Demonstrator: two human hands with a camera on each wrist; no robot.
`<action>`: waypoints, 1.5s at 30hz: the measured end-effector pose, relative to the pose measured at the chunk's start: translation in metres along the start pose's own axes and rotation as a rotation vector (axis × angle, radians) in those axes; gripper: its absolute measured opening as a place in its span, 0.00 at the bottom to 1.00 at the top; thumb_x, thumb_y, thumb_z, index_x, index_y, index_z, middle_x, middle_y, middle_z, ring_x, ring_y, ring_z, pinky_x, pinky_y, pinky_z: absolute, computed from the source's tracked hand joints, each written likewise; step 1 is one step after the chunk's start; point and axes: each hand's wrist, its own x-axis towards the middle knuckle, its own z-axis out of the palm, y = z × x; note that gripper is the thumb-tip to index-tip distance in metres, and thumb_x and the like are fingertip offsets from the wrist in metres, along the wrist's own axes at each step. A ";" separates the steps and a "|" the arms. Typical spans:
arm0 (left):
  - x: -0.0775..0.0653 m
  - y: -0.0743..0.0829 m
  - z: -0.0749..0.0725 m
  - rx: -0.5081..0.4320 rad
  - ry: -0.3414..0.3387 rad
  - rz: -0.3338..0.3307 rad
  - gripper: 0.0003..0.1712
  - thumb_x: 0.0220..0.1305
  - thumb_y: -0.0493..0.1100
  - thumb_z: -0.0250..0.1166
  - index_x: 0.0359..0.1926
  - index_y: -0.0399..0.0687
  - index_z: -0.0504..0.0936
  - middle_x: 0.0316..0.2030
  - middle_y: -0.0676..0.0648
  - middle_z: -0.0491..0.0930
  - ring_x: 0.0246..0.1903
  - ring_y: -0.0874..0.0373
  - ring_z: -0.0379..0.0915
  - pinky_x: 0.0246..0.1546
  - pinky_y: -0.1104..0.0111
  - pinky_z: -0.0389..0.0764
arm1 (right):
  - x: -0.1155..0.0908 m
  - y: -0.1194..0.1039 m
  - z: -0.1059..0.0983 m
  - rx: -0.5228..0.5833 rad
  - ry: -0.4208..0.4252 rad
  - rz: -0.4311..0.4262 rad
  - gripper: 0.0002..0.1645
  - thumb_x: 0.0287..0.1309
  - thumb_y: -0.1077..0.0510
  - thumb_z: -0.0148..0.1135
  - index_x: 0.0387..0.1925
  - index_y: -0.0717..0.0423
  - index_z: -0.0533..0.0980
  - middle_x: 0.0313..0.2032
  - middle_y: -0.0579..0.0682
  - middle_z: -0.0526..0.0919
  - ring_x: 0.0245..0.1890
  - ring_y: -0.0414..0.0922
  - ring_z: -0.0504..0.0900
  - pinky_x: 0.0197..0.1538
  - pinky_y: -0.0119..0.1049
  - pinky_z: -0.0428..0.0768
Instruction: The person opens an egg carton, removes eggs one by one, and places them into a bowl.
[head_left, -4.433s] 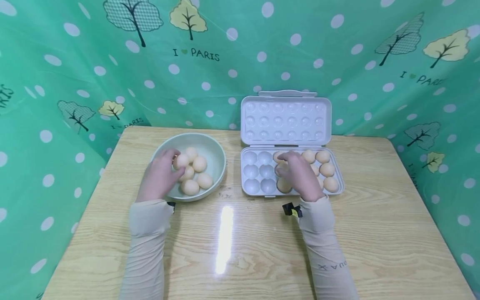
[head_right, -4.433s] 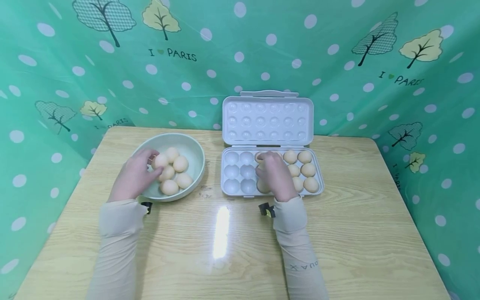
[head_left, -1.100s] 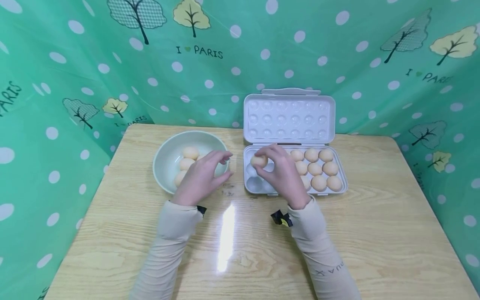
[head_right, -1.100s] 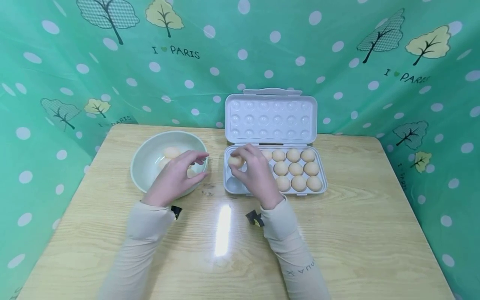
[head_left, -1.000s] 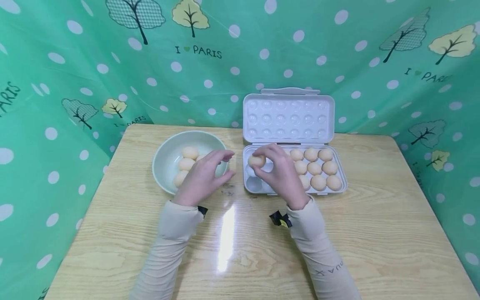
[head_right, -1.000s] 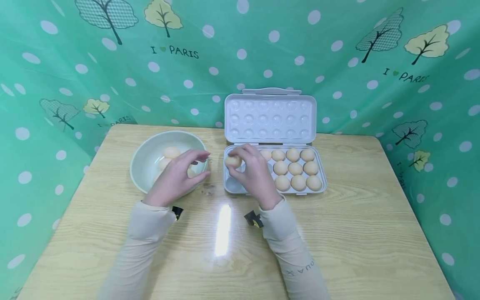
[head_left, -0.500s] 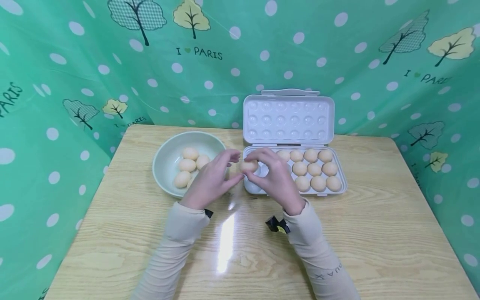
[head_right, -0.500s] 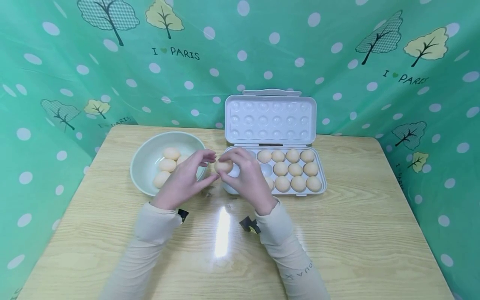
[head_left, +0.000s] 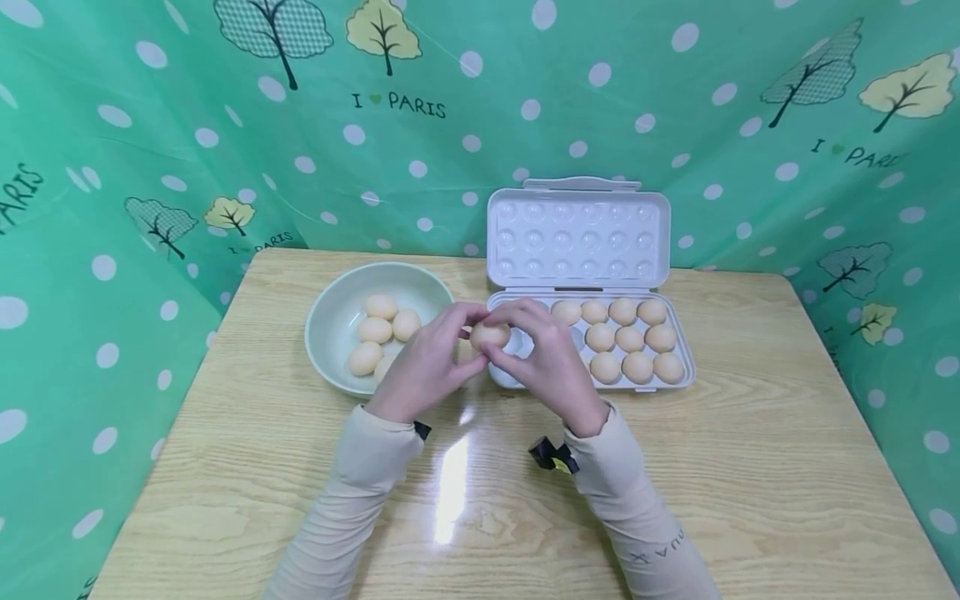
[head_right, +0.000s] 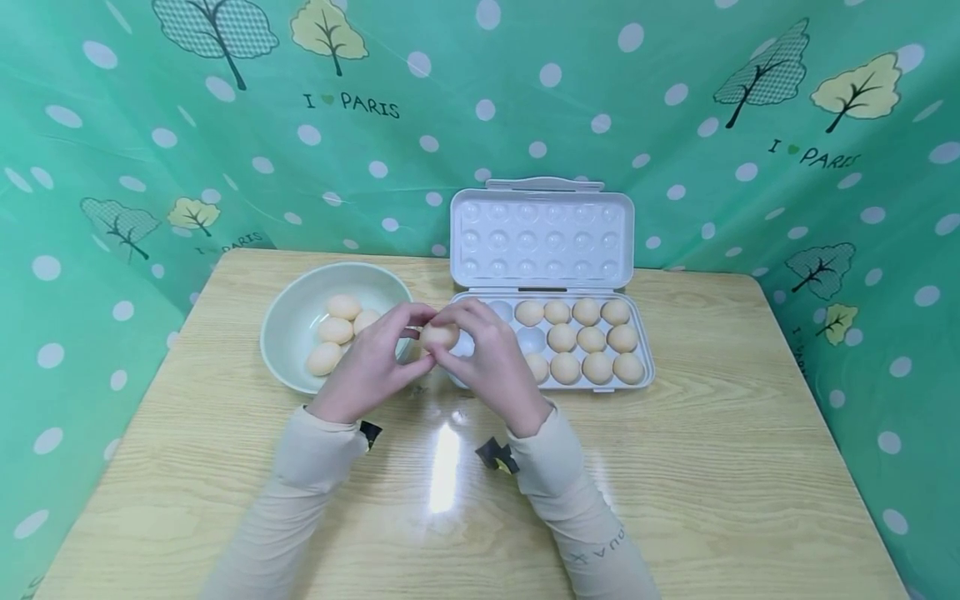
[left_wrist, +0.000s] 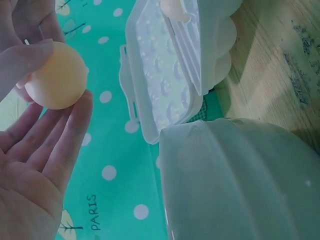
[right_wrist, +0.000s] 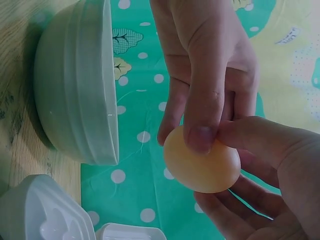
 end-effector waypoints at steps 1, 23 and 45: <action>0.000 0.000 0.000 0.001 0.001 0.004 0.27 0.60 0.38 0.70 0.59 0.44 0.72 0.53 0.47 0.79 0.48 0.55 0.79 0.50 0.64 0.83 | 0.000 0.000 0.000 -0.002 0.001 0.000 0.14 0.54 0.61 0.73 0.44 0.57 0.83 0.47 0.50 0.84 0.54 0.45 0.79 0.62 0.37 0.76; -0.006 0.000 -0.004 0.085 0.066 0.037 0.22 0.58 0.37 0.69 0.53 0.43 0.75 0.45 0.47 0.82 0.37 0.59 0.78 0.38 0.69 0.82 | -0.006 -0.005 0.000 -0.027 0.009 -0.013 0.15 0.57 0.62 0.71 0.46 0.59 0.80 0.46 0.50 0.83 0.50 0.44 0.80 0.55 0.35 0.81; -0.013 -0.024 -0.030 0.154 0.126 -0.138 0.19 0.57 0.36 0.70 0.48 0.43 0.75 0.42 0.47 0.81 0.39 0.54 0.78 0.42 0.59 0.82 | -0.023 0.016 -0.027 -0.160 -0.067 0.075 0.15 0.60 0.62 0.68 0.49 0.57 0.78 0.46 0.52 0.82 0.45 0.47 0.82 0.51 0.41 0.83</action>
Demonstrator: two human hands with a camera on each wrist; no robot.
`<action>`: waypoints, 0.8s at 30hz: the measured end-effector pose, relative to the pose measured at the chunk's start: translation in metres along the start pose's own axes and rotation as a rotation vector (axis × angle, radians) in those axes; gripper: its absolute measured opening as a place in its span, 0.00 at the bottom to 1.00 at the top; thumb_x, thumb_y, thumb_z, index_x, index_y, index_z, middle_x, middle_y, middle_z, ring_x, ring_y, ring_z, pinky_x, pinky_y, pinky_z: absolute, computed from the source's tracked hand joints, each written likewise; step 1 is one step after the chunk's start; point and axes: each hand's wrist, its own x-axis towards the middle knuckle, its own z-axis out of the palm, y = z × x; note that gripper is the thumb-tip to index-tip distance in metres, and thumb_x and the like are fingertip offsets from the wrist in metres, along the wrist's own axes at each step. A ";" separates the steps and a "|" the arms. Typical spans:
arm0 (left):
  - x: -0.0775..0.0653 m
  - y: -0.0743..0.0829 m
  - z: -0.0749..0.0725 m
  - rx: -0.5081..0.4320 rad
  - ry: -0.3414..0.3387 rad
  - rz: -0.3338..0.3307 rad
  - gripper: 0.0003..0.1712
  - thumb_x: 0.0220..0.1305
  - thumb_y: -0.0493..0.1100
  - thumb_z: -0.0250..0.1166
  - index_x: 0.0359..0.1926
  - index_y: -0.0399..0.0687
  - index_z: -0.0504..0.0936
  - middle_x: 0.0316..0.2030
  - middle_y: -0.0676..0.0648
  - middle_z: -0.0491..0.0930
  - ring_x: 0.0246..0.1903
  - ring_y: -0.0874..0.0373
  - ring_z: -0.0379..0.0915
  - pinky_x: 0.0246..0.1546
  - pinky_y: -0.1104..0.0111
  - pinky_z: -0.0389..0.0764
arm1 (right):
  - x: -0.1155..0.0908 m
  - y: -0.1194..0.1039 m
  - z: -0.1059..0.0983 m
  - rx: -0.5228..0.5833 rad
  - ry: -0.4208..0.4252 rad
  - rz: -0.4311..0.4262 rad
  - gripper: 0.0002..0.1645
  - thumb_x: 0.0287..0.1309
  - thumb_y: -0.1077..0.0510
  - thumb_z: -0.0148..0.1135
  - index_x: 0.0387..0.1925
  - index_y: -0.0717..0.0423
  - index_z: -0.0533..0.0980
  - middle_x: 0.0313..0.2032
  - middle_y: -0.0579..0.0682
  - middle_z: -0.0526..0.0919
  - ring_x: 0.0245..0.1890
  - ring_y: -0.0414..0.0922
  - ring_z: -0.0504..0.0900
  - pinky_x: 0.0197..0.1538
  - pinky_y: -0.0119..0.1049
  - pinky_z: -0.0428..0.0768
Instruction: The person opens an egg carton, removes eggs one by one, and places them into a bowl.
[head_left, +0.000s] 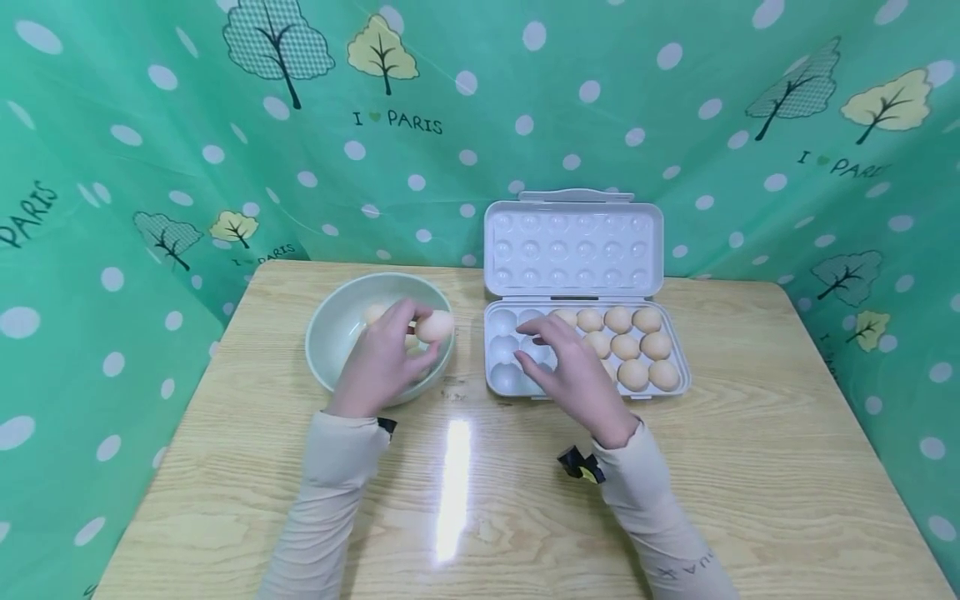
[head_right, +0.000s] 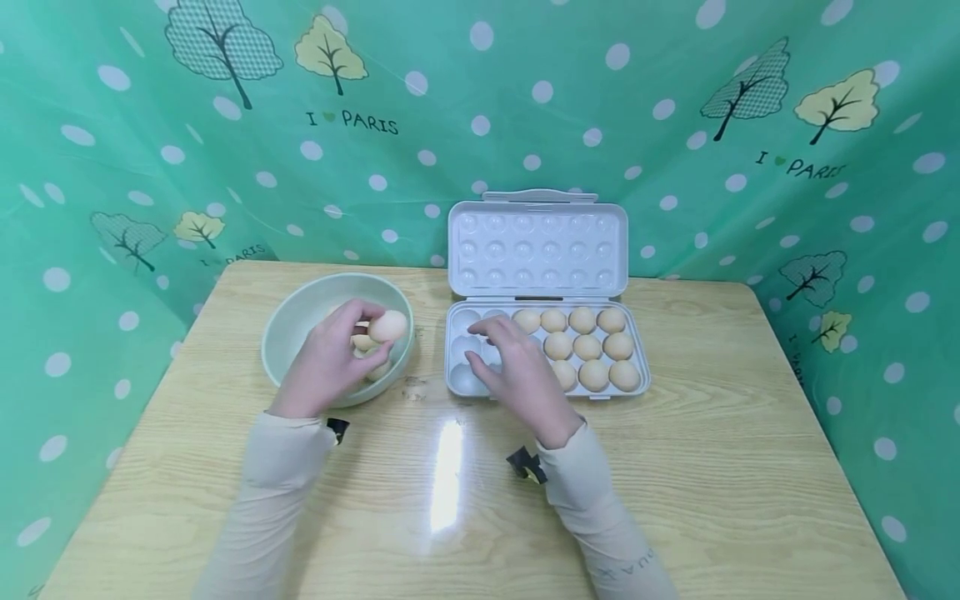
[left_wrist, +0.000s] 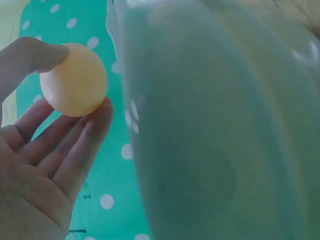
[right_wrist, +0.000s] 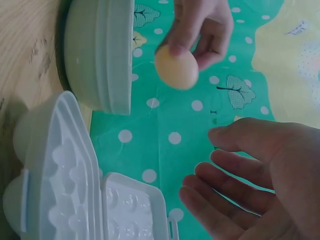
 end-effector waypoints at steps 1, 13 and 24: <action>0.000 -0.001 -0.001 0.003 -0.005 -0.018 0.19 0.57 0.36 0.71 0.48 0.43 0.75 0.42 0.47 0.81 0.40 0.54 0.78 0.42 0.59 0.82 | 0.000 0.001 -0.001 -0.004 0.001 0.000 0.16 0.59 0.63 0.68 0.49 0.57 0.78 0.46 0.52 0.82 0.45 0.47 0.82 0.50 0.42 0.83; -0.002 -0.010 -0.006 0.075 -0.057 -0.114 0.20 0.59 0.38 0.70 0.52 0.46 0.77 0.48 0.47 0.80 0.47 0.51 0.78 0.49 0.55 0.80 | -0.005 0.016 -0.010 -0.060 -0.106 0.064 0.18 0.58 0.61 0.69 0.50 0.59 0.77 0.46 0.53 0.81 0.46 0.49 0.82 0.51 0.43 0.84; -0.004 -0.023 -0.004 0.116 -0.122 -0.190 0.20 0.60 0.40 0.71 0.53 0.44 0.79 0.49 0.43 0.81 0.46 0.47 0.79 0.48 0.52 0.80 | -0.009 0.030 -0.016 -0.152 -0.261 0.160 0.19 0.57 0.62 0.70 0.49 0.66 0.79 0.48 0.59 0.82 0.50 0.54 0.81 0.55 0.48 0.81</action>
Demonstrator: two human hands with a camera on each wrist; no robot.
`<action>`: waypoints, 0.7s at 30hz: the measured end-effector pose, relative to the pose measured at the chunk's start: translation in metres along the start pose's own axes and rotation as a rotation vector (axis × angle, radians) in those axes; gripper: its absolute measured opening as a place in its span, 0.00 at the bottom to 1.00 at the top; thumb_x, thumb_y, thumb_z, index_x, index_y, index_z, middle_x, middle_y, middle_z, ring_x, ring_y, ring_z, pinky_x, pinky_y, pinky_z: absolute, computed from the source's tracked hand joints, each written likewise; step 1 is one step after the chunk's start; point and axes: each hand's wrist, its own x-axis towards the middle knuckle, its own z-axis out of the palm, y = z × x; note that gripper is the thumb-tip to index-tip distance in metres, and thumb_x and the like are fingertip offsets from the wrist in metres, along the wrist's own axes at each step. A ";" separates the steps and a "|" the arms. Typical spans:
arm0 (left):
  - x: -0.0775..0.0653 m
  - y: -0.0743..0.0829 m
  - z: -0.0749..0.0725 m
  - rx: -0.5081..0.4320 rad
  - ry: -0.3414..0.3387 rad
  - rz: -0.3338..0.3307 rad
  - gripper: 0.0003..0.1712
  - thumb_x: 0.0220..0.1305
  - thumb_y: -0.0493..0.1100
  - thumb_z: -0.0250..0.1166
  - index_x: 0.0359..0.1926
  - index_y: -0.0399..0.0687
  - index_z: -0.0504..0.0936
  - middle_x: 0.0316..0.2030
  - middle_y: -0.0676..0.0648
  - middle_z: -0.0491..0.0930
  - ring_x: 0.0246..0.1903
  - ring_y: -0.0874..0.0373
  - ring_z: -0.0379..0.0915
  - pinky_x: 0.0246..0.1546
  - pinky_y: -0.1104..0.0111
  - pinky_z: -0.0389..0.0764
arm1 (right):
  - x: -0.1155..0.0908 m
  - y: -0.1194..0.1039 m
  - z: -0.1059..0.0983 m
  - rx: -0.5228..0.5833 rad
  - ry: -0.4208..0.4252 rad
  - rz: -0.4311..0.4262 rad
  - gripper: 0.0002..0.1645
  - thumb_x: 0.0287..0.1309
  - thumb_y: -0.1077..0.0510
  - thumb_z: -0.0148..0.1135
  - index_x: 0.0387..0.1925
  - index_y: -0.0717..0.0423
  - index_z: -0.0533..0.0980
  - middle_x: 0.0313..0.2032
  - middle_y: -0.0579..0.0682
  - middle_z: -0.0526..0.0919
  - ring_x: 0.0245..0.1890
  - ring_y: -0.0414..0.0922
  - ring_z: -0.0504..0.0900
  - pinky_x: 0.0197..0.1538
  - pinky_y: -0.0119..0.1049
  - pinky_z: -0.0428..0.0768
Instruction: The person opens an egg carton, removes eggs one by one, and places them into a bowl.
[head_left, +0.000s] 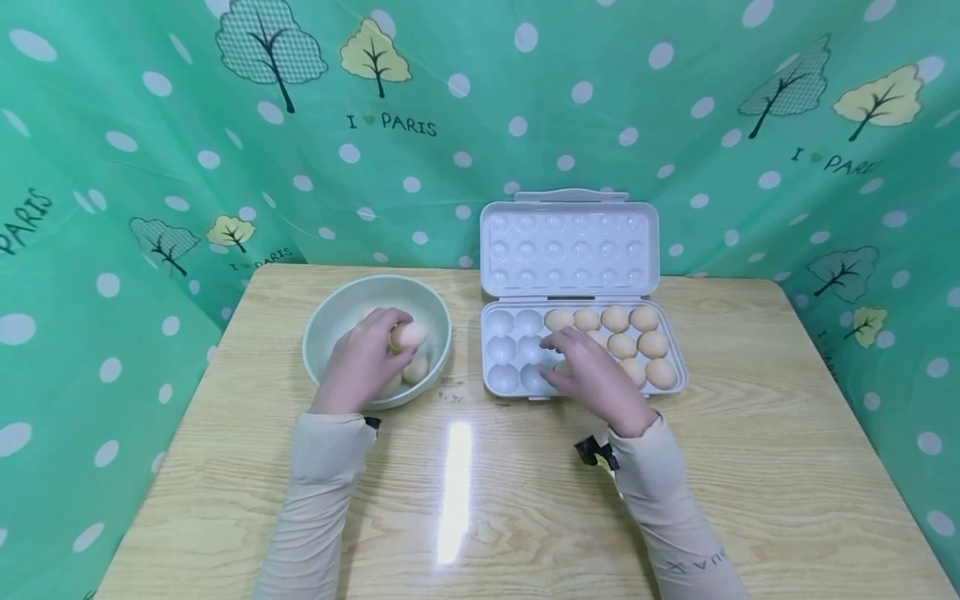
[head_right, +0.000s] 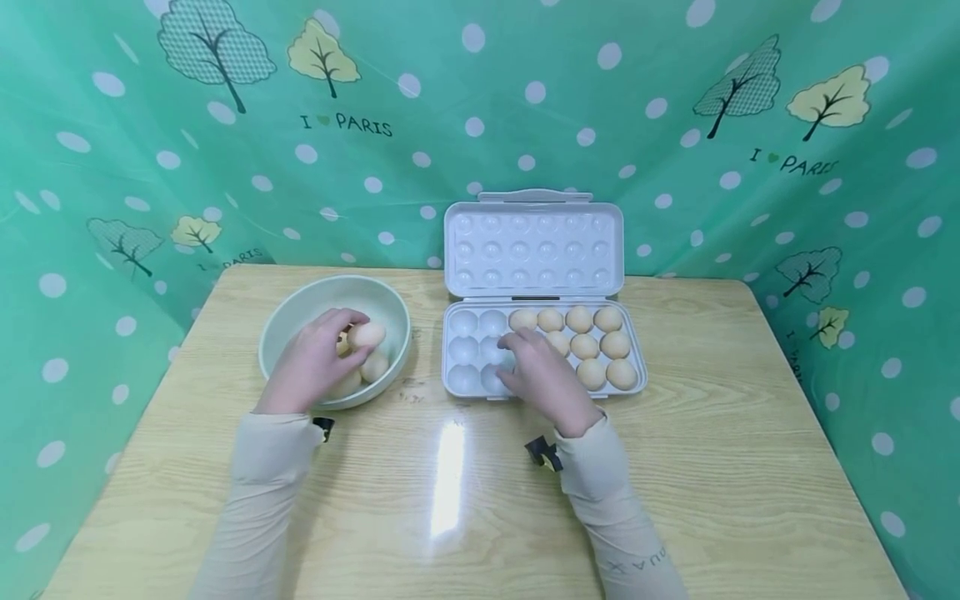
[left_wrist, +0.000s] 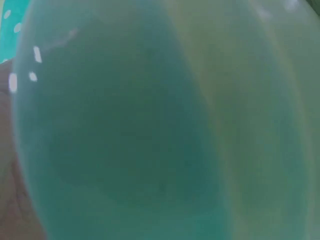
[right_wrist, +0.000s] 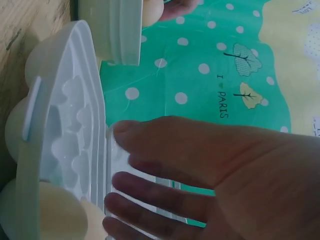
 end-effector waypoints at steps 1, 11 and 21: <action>0.000 -0.001 0.000 0.004 -0.016 -0.011 0.20 0.61 0.40 0.70 0.54 0.44 0.78 0.50 0.43 0.81 0.46 0.46 0.79 0.49 0.51 0.80 | 0.000 0.001 0.000 -0.016 -0.007 0.005 0.18 0.56 0.63 0.69 0.48 0.67 0.79 0.47 0.59 0.83 0.50 0.54 0.81 0.55 0.48 0.81; 0.001 -0.006 0.004 0.056 -0.119 -0.056 0.25 0.62 0.41 0.70 0.59 0.44 0.77 0.54 0.41 0.79 0.52 0.42 0.77 0.54 0.48 0.77 | 0.002 0.013 0.003 -0.077 -0.010 -0.019 0.15 0.47 0.72 0.61 0.41 0.68 0.82 0.40 0.59 0.86 0.44 0.55 0.83 0.49 0.48 0.82; 0.001 -0.012 0.003 0.073 -0.117 -0.056 0.25 0.63 0.41 0.69 0.59 0.43 0.76 0.55 0.39 0.78 0.51 0.39 0.78 0.53 0.46 0.77 | 0.004 0.020 0.009 -0.137 -0.013 -0.002 0.10 0.43 0.72 0.63 0.32 0.65 0.81 0.29 0.54 0.82 0.30 0.48 0.79 0.35 0.42 0.81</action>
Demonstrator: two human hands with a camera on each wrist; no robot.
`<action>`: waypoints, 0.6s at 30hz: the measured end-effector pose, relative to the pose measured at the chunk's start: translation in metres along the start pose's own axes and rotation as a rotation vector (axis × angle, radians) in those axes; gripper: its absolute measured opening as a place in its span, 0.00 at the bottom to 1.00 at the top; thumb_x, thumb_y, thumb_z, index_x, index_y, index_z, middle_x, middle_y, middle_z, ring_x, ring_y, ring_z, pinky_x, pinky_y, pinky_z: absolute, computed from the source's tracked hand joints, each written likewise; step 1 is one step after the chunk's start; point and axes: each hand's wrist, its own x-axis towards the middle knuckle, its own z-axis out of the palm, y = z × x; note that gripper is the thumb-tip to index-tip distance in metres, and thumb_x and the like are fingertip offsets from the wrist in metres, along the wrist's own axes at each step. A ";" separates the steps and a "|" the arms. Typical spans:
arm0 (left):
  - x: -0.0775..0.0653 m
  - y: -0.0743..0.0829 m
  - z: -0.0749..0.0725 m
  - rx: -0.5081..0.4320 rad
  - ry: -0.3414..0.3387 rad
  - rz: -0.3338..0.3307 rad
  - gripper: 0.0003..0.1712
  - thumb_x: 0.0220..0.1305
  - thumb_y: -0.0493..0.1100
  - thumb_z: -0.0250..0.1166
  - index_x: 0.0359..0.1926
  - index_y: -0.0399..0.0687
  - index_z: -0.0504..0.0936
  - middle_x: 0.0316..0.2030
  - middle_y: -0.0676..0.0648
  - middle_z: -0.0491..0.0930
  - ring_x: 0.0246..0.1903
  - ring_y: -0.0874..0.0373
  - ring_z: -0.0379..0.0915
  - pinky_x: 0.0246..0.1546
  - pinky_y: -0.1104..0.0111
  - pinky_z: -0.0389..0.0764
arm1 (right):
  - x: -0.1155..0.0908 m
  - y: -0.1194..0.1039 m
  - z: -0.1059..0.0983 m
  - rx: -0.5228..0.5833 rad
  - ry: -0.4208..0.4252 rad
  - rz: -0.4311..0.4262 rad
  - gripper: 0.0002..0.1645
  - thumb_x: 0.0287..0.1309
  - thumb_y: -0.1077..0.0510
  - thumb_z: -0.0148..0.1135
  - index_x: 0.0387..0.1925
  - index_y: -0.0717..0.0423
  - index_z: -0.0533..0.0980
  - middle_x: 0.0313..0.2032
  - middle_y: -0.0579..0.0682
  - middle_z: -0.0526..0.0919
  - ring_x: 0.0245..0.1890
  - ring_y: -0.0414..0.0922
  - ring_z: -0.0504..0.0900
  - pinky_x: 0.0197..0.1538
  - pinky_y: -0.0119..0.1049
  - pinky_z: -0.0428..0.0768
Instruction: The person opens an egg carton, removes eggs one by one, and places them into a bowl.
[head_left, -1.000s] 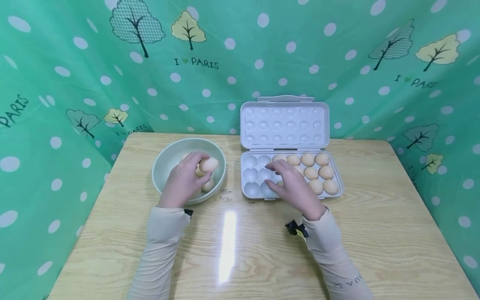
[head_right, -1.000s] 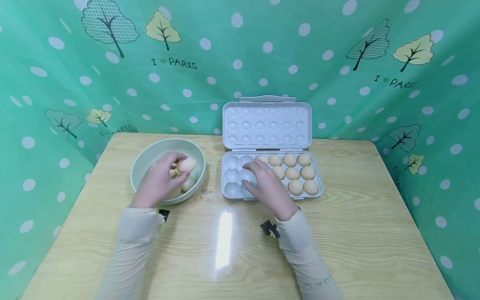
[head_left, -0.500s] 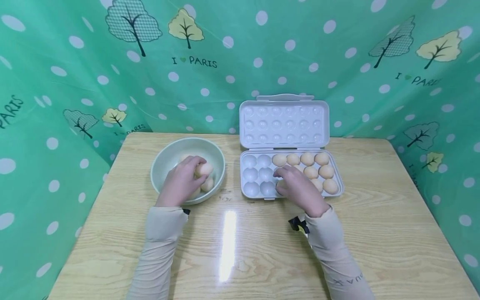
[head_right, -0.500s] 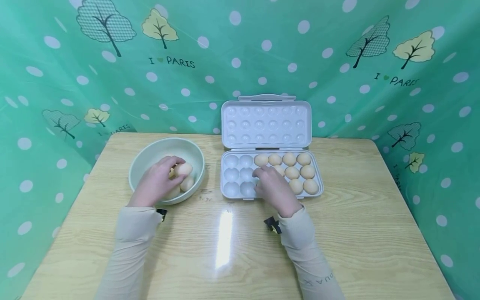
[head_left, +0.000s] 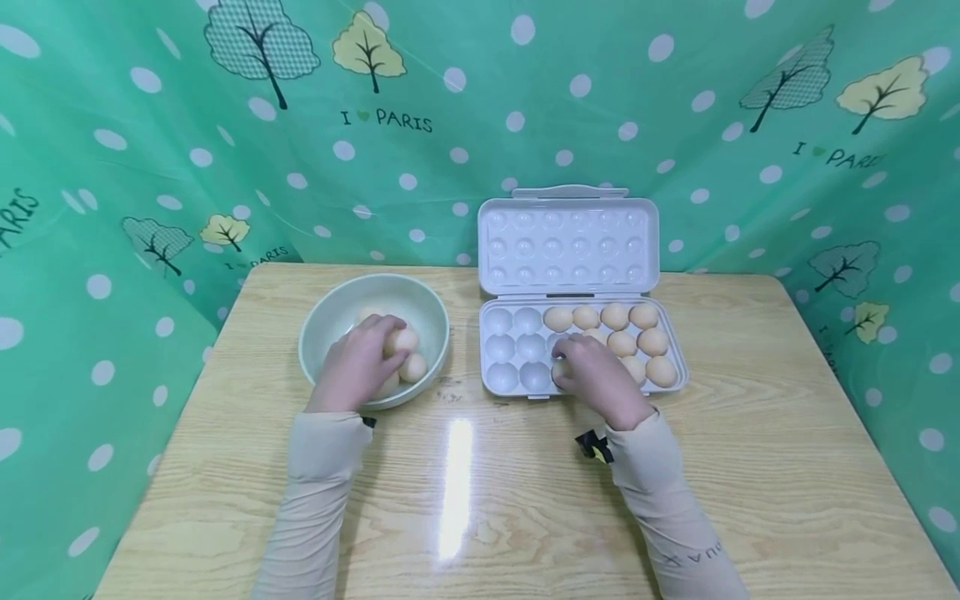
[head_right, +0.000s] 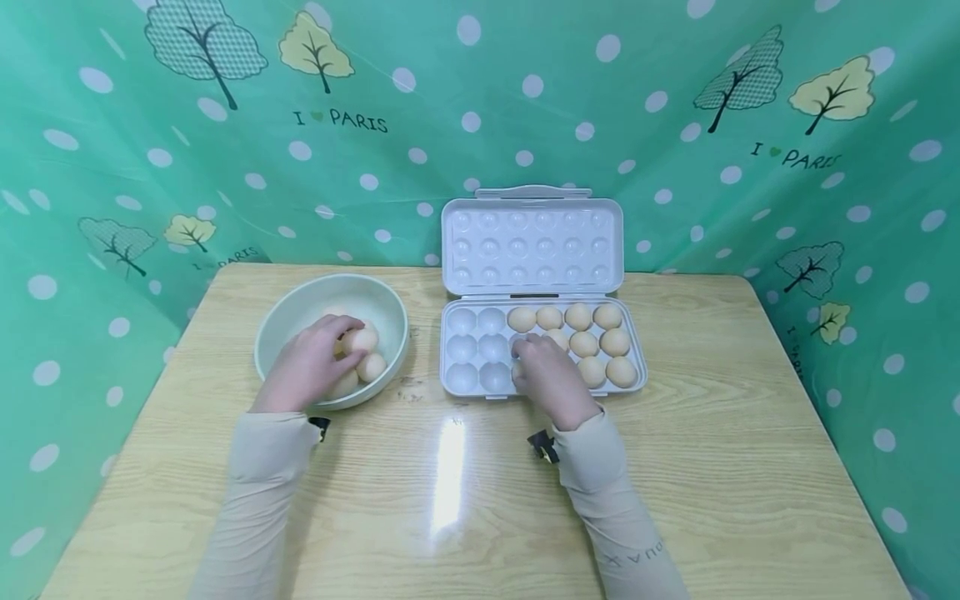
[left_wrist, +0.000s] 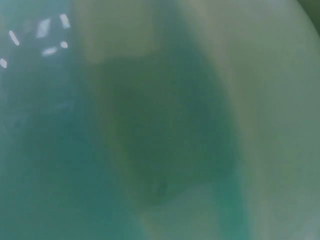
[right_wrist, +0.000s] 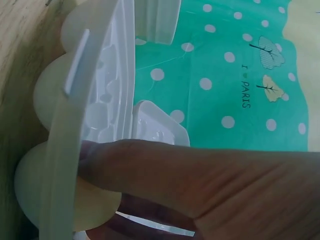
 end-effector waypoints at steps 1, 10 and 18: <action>0.000 0.000 0.000 0.001 -0.002 -0.002 0.24 0.63 0.41 0.69 0.59 0.43 0.76 0.55 0.39 0.78 0.51 0.39 0.78 0.53 0.46 0.78 | 0.000 0.000 0.000 -0.001 -0.003 0.006 0.10 0.42 0.72 0.64 0.32 0.65 0.81 0.29 0.54 0.82 0.30 0.48 0.79 0.35 0.42 0.81; 0.002 -0.003 0.001 0.013 -0.046 -0.026 0.25 0.63 0.40 0.69 0.60 0.41 0.76 0.58 0.36 0.76 0.54 0.37 0.76 0.56 0.45 0.76 | 0.002 0.001 0.003 0.000 -0.014 0.011 0.11 0.40 0.74 0.64 0.30 0.63 0.80 0.28 0.52 0.81 0.29 0.47 0.77 0.35 0.42 0.80; 0.003 -0.005 0.005 0.023 -0.063 -0.043 0.25 0.63 0.41 0.68 0.59 0.39 0.76 0.59 0.35 0.76 0.55 0.36 0.75 0.56 0.44 0.76 | 0.002 0.003 0.003 0.009 0.004 -0.001 0.10 0.41 0.73 0.63 0.30 0.63 0.80 0.28 0.52 0.82 0.29 0.47 0.78 0.34 0.40 0.80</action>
